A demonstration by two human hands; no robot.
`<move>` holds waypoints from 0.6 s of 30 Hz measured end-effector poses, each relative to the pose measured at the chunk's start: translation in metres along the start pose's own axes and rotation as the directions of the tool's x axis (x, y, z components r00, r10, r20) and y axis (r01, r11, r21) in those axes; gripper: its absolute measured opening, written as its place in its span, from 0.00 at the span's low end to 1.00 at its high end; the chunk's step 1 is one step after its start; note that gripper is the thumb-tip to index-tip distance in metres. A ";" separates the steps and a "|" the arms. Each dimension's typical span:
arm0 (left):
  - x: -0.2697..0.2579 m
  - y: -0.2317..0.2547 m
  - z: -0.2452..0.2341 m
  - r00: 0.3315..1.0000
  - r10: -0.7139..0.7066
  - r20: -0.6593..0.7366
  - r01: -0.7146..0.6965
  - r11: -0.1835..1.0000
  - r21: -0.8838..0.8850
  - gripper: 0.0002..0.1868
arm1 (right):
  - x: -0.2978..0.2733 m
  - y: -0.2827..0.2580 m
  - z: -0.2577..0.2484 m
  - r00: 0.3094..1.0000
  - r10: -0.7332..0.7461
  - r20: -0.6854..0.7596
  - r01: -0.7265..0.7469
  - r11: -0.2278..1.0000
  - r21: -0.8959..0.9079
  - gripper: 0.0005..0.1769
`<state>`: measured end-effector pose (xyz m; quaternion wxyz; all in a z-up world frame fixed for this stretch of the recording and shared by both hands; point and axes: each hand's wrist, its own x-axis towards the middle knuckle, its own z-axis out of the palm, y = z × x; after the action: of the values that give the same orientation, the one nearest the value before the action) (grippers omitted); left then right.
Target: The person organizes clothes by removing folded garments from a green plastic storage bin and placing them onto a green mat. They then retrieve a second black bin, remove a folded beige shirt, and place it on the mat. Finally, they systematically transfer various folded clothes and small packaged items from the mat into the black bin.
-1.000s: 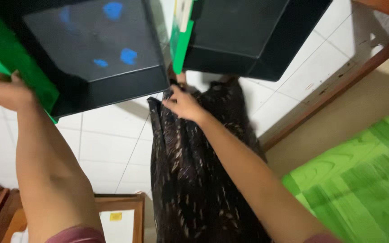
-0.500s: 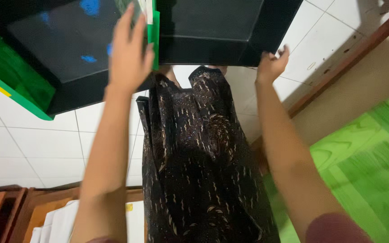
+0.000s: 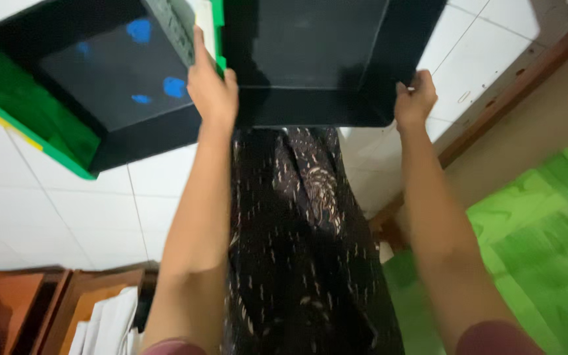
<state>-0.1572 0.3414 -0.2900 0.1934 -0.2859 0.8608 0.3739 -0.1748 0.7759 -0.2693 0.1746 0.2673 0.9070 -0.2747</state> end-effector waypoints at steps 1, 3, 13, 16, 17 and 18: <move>-0.022 0.014 -0.014 1.000 -0.004 -0.015 0.004 1.000 0.002 0.50 | -0.016 0.006 -0.010 0.997 -0.083 0.004 0.083 0.996 0.045 0.13; -0.070 0.041 -0.044 0.951 0.232 -0.206 -0.257 0.961 -0.106 0.48 | -0.053 0.016 -0.032 0.983 -0.179 -0.025 0.180 0.983 0.020 0.14; -0.233 -0.001 -0.205 0.952 -0.143 -0.270 0.093 0.978 -0.187 0.33 | -0.206 -0.099 -0.072 0.992 -0.034 0.119 0.022 0.995 0.095 0.10; -0.250 -0.065 -0.258 0.921 -0.174 -0.349 0.088 0.964 -0.249 0.22 | -0.225 -0.135 -0.025 0.928 -0.237 0.289 0.240 0.970 0.024 0.14; -0.244 -0.086 -0.271 0.895 -0.218 -0.390 0.058 0.922 -0.382 0.26 | -0.235 -0.144 -0.004 0.888 -0.283 0.362 0.283 0.958 0.053 0.15; -0.237 -0.105 -0.281 0.847 -0.162 -0.507 -0.021 0.942 -0.334 0.34 | -0.240 -0.153 0.021 0.855 -0.256 0.452 0.276 0.961 0.022 0.12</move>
<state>0.0568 0.1534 -0.0343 -0.0868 -0.4374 0.7951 0.4110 -0.0687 0.5620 -0.1132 0.3461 0.0648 0.8755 -0.3309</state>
